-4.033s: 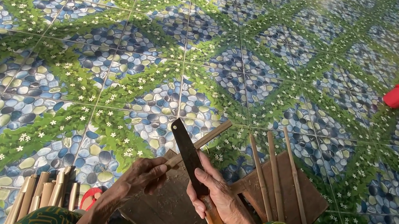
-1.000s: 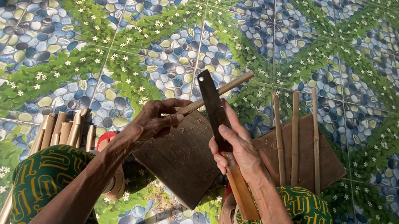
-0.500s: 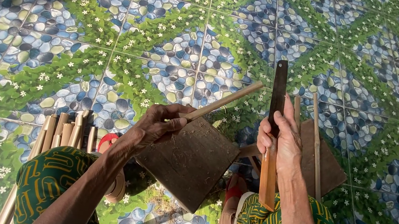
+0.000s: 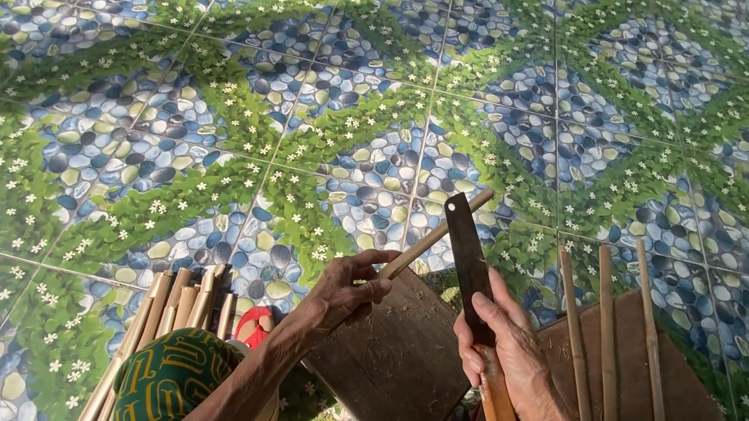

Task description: The person sits on a tiled floor and uses a machete to repeatedly shave and sharpen a thin bamboo stick held against a small wooden block. The person rotates the stick and continues the shaving motion throughout the clip.

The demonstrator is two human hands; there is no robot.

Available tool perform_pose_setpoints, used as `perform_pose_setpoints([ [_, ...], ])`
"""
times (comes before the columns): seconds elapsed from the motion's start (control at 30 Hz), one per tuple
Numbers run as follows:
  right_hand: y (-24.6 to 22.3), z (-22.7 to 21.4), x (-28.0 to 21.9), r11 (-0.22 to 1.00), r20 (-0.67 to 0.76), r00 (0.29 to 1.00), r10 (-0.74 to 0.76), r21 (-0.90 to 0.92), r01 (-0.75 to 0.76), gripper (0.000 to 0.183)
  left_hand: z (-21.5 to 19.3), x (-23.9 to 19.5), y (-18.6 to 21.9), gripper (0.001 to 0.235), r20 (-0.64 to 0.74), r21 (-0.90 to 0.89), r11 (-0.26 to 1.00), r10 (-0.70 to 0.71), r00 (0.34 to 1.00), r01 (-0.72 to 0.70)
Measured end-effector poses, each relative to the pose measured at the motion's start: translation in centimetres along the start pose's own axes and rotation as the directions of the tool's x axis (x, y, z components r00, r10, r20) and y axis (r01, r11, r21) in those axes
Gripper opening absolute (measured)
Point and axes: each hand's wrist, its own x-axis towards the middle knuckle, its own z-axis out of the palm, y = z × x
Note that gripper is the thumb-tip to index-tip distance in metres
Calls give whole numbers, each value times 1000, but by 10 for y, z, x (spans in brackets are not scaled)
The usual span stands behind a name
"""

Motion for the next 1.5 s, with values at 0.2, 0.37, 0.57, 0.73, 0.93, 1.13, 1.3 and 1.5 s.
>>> perform_pose_setpoints([
  [0.2, 10, -10, 7, 992, -113, 987, 118, -27, -122, 77, 5, 1, 2, 46, -59, 80, 991, -107, 993, 112],
  [0.37, 22, -23, 18, 985, -110, 979, 169, 2, -170, 75, 4, 3, -6, 47, -72, 17, 992, -121, 990, 122],
  [0.57, 46, -39, 22, 971, -52, 971, 232, 70, -228, 73, 10, -6, 8, 53, 34, -5, 996, -91, 995, 91],
  [0.73, 53, -33, 25, 963, 24, 966, 258, 69, -259, 76, 13, -4, 9, 61, 111, 52, 990, -136, 984, 131],
  [0.93, 43, -25, 24, 981, 49, 986, 159, 104, -164, 74, 9, -3, 3, 44, 174, 221, 972, 46, 984, -85],
  [1.13, 11, -17, 13, 987, -100, 982, -158, -44, 154, 66, 4, -2, 1, 43, 107, 288, 958, -31, 994, -1],
  [1.3, 16, -16, 12, 995, -197, 976, -91, -66, 79, 67, -4, 3, -8, 39, 123, 374, 928, -57, 991, 7],
  [1.5, 36, 39, -4, 989, -82, 988, 131, -61, -137, 73, -11, 11, -21, 34, 45, 481, 876, -43, 998, 16],
])
